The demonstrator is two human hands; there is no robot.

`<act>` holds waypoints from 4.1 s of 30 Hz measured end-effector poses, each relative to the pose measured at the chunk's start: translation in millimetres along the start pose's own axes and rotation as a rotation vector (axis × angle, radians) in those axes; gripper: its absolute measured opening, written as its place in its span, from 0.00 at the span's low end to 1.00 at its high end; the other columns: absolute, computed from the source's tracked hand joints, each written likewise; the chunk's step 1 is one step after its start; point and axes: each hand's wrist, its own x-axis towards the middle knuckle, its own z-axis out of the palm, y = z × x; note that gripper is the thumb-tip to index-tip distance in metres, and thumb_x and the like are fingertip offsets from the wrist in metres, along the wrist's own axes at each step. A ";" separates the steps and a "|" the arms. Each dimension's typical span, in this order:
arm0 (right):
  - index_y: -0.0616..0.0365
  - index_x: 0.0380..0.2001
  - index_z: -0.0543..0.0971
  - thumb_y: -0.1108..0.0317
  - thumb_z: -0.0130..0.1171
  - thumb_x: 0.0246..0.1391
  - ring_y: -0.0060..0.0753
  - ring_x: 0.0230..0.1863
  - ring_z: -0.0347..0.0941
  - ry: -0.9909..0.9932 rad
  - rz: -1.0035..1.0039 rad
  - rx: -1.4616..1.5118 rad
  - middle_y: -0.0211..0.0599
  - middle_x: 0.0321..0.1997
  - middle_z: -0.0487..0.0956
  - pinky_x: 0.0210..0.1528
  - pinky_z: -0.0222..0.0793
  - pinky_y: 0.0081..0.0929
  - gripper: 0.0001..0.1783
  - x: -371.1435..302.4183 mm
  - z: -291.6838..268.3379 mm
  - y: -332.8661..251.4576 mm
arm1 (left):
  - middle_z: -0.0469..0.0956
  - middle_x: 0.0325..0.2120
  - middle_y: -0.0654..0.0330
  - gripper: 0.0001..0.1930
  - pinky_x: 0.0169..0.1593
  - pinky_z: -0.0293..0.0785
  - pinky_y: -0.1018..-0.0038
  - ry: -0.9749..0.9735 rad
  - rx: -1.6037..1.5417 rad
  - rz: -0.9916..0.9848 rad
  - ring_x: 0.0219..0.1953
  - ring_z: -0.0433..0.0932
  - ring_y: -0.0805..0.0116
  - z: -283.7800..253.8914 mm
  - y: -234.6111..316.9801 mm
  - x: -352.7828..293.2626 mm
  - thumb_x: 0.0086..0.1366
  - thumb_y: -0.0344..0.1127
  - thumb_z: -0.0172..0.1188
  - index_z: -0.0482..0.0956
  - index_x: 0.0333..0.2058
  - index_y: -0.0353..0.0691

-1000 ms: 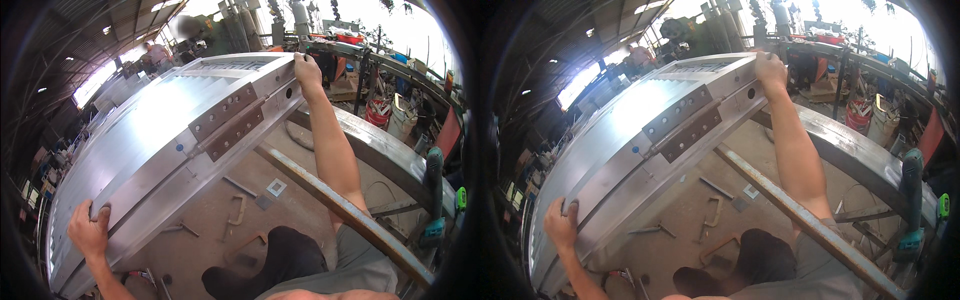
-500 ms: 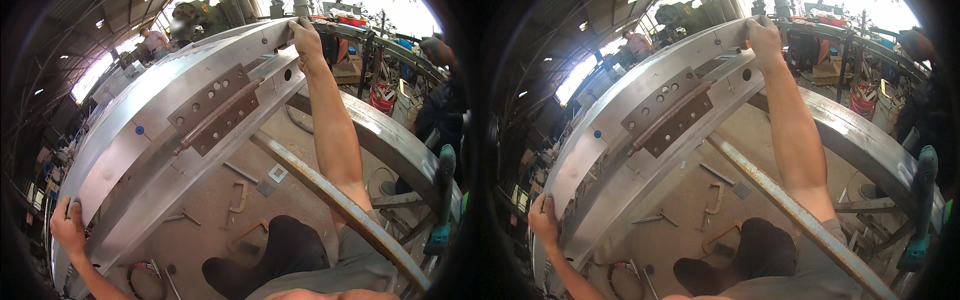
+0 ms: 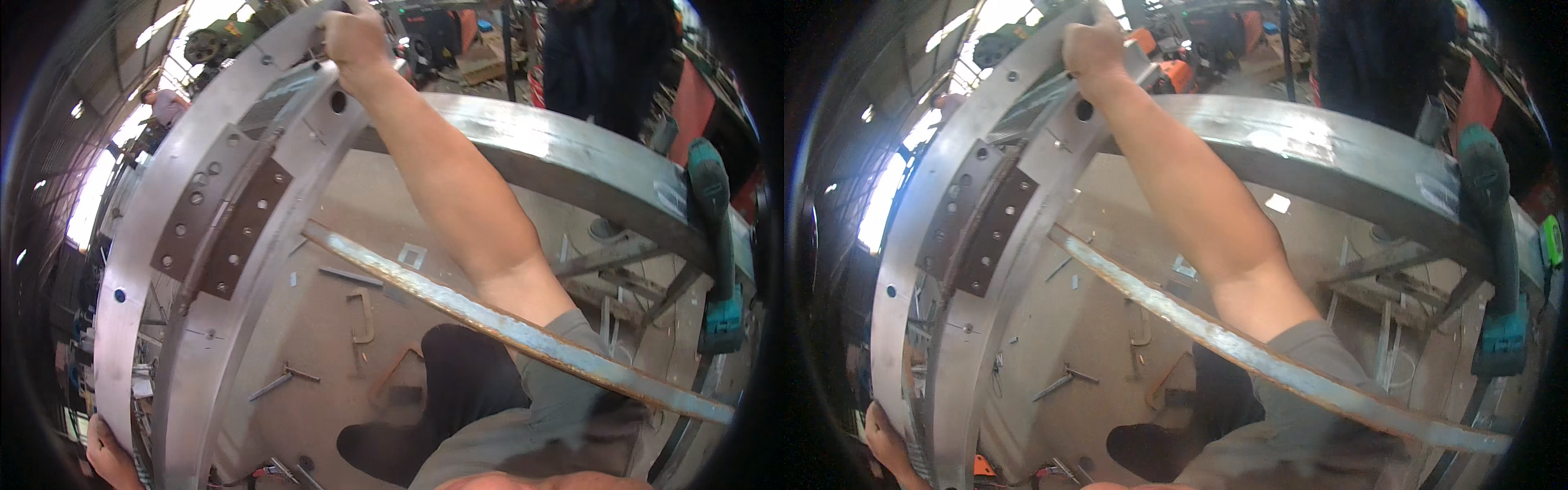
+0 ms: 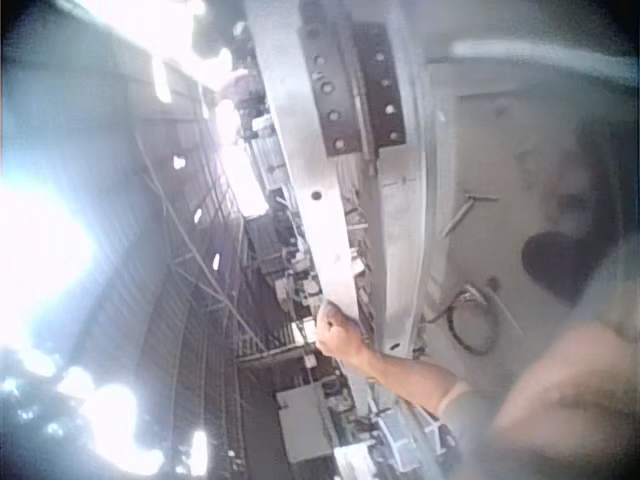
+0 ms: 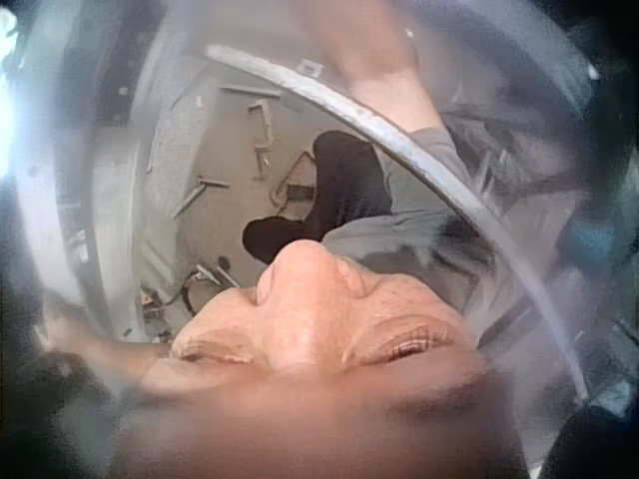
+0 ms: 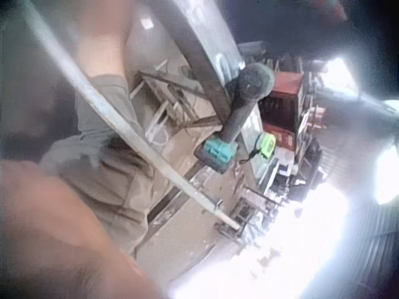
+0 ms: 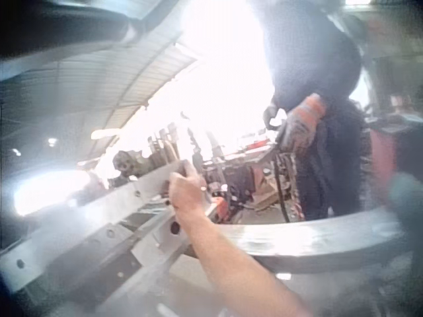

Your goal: The person uses a cordless drill to fasten screws into a metal hinge attached to a large curved metal panel. They then reposition the panel and align the hinge with another worker before securing it further.

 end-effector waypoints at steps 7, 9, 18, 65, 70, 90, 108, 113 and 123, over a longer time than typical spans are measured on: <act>0.66 0.69 0.69 0.76 0.45 0.49 0.39 0.57 0.76 0.146 -0.136 -0.258 0.51 0.57 0.81 0.59 0.70 0.30 0.39 -14.3 2.3 -19.6 | 0.86 0.36 0.50 0.14 0.31 0.75 0.58 0.152 0.541 0.317 0.27 0.81 0.52 -4.6 -3.4 2.5 0.70 0.44 0.62 0.90 0.45 0.46; 0.68 0.69 0.69 0.78 0.44 0.47 0.42 0.66 0.71 0.304 -0.401 -0.508 0.54 0.63 0.77 0.69 0.62 0.29 0.40 -16.6 12.1 -19.3 | 0.80 0.22 0.55 0.11 0.26 0.72 0.56 0.292 0.308 0.502 0.23 0.78 0.52 -5.0 4.7 2.6 0.70 0.43 0.61 0.89 0.38 0.46; 0.64 0.62 0.71 0.83 0.50 0.47 0.42 0.63 0.70 0.257 -0.233 0.016 0.48 0.62 0.75 0.66 0.62 0.32 0.34 -4.9 16.0 -2.4 | 0.86 0.32 0.54 0.08 0.32 0.78 0.61 0.224 0.256 0.498 0.28 0.83 0.54 -15.5 5.1 4.8 0.68 0.35 0.61 0.88 0.38 0.41; 0.63 0.67 0.63 0.84 0.45 0.52 0.31 0.49 0.74 -0.053 0.032 0.528 0.46 0.71 0.67 0.42 0.73 0.21 0.35 -1.2 6.1 0.2 | 0.79 0.19 0.51 0.18 0.25 0.74 0.53 0.324 0.293 0.317 0.21 0.79 0.47 -19.4 8.7 8.7 0.71 0.46 0.60 0.83 0.26 0.41; 0.65 0.66 0.64 0.85 0.44 0.52 0.31 0.51 0.73 0.063 0.029 0.586 0.44 0.67 0.70 0.48 0.72 0.21 0.34 3.9 12.1 1.1 | 0.79 0.19 0.51 0.17 0.23 0.71 0.54 0.331 0.396 0.396 0.18 0.77 0.48 -19.0 5.0 10.6 0.72 0.45 0.59 0.83 0.26 0.42; 0.59 0.61 0.69 0.87 0.52 0.44 0.33 0.58 0.70 0.061 -0.003 0.607 0.42 0.62 0.74 0.50 0.69 0.24 0.36 -0.8 10.9 -13.1 | 0.74 0.18 0.58 0.10 0.23 0.70 0.55 0.372 0.650 0.463 0.19 0.74 0.53 -16.4 -6.4 5.6 0.67 0.38 0.59 0.78 0.25 0.48; 0.60 0.59 0.70 0.88 0.50 0.43 0.34 0.61 0.70 0.031 -0.052 0.733 0.40 0.61 0.74 0.50 0.69 0.23 0.34 -5.8 9.8 -24.9 | 0.79 0.21 0.53 0.14 0.27 0.72 0.59 0.421 0.320 0.377 0.22 0.77 0.54 -36.6 15.0 -13.9 0.69 0.35 0.55 0.81 0.24 0.40; 0.61 0.57 0.69 0.88 0.48 0.42 0.34 0.59 0.72 0.039 -0.039 0.736 0.41 0.61 0.76 0.52 0.69 0.24 0.34 -4.4 6.7 -20.4 | 0.79 0.18 0.52 0.16 0.25 0.70 0.61 0.452 0.308 0.421 0.18 0.75 0.56 -34.9 22.0 -7.2 0.69 0.34 0.53 0.82 0.22 0.38; 0.60 0.57 0.71 0.90 0.47 0.40 0.34 0.58 0.72 0.032 -0.045 0.781 0.40 0.61 0.76 0.56 0.66 0.21 0.35 -4.4 6.5 -20.7 | 0.82 0.25 0.51 0.15 0.29 0.74 0.54 0.389 0.448 0.513 0.24 0.79 0.48 -46.1 19.1 -4.8 0.72 0.40 0.57 0.83 0.28 0.41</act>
